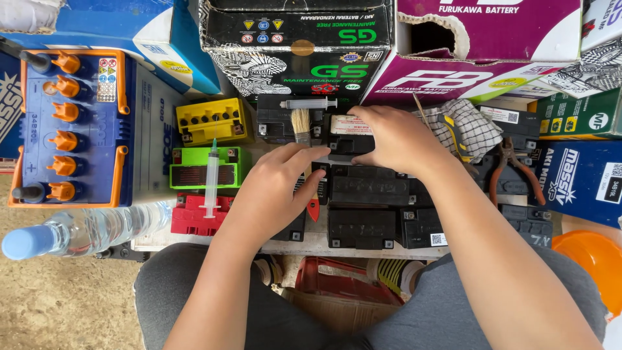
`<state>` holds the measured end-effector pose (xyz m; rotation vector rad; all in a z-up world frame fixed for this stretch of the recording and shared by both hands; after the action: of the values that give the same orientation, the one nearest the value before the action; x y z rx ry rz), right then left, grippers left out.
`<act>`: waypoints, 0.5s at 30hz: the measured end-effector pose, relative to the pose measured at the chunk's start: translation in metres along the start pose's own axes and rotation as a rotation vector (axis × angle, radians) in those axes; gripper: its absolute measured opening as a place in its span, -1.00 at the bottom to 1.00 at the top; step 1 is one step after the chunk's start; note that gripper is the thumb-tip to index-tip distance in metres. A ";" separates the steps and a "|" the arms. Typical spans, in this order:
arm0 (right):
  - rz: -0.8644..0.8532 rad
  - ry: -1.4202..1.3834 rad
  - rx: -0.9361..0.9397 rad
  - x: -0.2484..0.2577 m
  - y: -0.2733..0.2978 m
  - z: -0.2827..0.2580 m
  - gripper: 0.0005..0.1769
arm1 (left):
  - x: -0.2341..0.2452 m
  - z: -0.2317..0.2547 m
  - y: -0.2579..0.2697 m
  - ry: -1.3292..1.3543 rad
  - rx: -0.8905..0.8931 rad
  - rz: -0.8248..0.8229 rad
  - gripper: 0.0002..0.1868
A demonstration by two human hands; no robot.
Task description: Cleaning the top surface of a small battery using a brush after applying a label
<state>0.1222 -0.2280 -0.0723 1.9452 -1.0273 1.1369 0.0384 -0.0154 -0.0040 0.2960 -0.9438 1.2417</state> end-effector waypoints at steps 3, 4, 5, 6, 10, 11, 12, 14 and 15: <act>-0.008 -0.023 0.008 0.002 -0.001 -0.003 0.08 | -0.001 -0.001 0.000 0.000 0.006 -0.006 -0.68; -0.009 -0.024 0.008 0.001 -0.002 -0.002 0.08 | -0.002 -0.001 0.001 0.000 0.008 -0.007 -0.68; -0.002 -0.021 0.012 -0.001 -0.002 -0.001 0.08 | -0.003 -0.002 0.001 -0.001 0.011 -0.011 -0.68; 0.006 -0.018 0.016 -0.002 -0.003 0.001 0.08 | -0.003 -0.003 0.001 -0.003 0.013 -0.014 -0.68; 0.005 0.009 0.027 -0.004 -0.001 0.003 0.09 | -0.005 -0.002 0.001 -0.003 0.013 -0.018 -0.68; 0.007 -0.006 0.027 -0.003 0.000 0.002 0.09 | -0.006 -0.001 0.001 -0.006 0.010 -0.018 -0.68; 0.009 -0.022 0.028 -0.002 0.000 0.001 0.08 | -0.006 -0.001 0.001 -0.010 0.007 -0.017 -0.68; -0.010 -0.055 0.008 0.011 0.003 -0.009 0.06 | -0.007 0.000 0.001 -0.009 0.004 -0.016 -0.69; -0.031 -0.088 -0.013 0.016 0.005 -0.014 0.04 | -0.007 0.001 0.002 -0.008 0.002 -0.015 -0.69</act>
<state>0.1174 -0.2237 -0.0509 2.0095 -1.0438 1.0338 0.0366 -0.0200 -0.0095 0.3095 -0.9456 1.2291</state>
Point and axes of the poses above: each hand's wrist, its own y-axis away from the middle knuckle, its own x-axis out of the back of the hand, z = x × y, the point moved 4 cm from there along -y, towards the middle knuckle, and after that the axes turned 8 degrees about z, right-handed, at the moved point
